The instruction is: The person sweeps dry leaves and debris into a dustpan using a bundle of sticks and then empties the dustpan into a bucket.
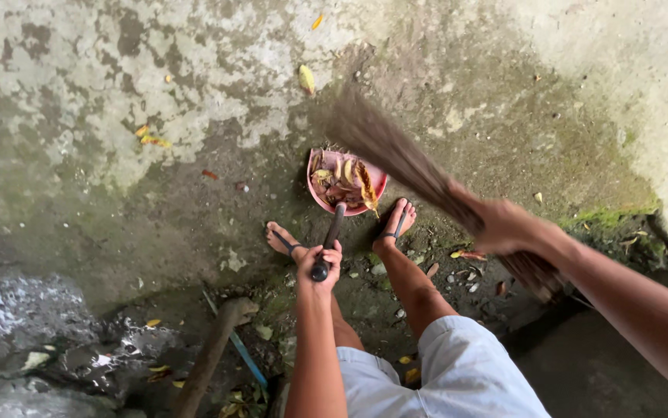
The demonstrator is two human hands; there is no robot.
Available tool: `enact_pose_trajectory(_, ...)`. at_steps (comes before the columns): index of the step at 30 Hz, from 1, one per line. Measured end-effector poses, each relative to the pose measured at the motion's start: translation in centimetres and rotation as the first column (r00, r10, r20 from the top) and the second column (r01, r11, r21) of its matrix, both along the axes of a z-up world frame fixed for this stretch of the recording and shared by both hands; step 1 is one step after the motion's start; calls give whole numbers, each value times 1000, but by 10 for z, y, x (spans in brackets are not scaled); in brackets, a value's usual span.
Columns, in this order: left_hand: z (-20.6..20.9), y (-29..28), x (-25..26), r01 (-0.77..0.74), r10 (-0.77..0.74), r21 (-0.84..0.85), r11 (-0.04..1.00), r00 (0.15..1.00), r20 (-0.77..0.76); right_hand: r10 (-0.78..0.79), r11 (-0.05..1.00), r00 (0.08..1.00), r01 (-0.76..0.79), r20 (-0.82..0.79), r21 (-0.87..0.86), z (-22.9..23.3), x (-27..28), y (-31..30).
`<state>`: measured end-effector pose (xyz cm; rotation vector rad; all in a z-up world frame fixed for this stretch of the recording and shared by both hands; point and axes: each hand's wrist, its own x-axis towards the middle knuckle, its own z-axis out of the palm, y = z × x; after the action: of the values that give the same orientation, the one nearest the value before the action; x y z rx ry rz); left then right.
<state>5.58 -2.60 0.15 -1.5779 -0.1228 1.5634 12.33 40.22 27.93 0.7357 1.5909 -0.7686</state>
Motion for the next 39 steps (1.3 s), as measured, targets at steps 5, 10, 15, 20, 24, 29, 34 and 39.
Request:
enact_pose_trajectory(5,-1,-23,23,-80,79,14,997,996,42,-95,986,965,125,-245,112,-84,-82,-13)
enact_pose_trajectory(10,-11,-26,24,-23,23,-14,1000,999,37,118,990,978,-103,-174,95,-121,-35,-79)
enact_pose_trajectory(15,1,-28,43,11,-15,-63,998,998,-56,-22,988,1000,20,-11,-154,-65,66,-84)
enact_pose_trajectory(20,16,-43,66,9,-18,-73,997,992,-124,-170,970,958,203,230,-130,3,58,-54)
enact_pose_trajectory(24,20,-49,80,-15,13,-22,1000,994,-112,-161,987,986,161,36,5,-5,17,-27)
enact_pose_trajectory(29,18,-55,85,-86,87,-97,992,996,4,-329,921,936,347,-125,174,-108,15,-50)
enact_pose_trajectory(34,1,-33,72,-35,33,-147,989,999,-15,-29,999,999,28,27,20,-128,100,-149)
enact_pose_trajectory(39,18,-34,80,-69,65,-103,992,997,-36,-103,972,994,109,37,-207,-63,130,-144)
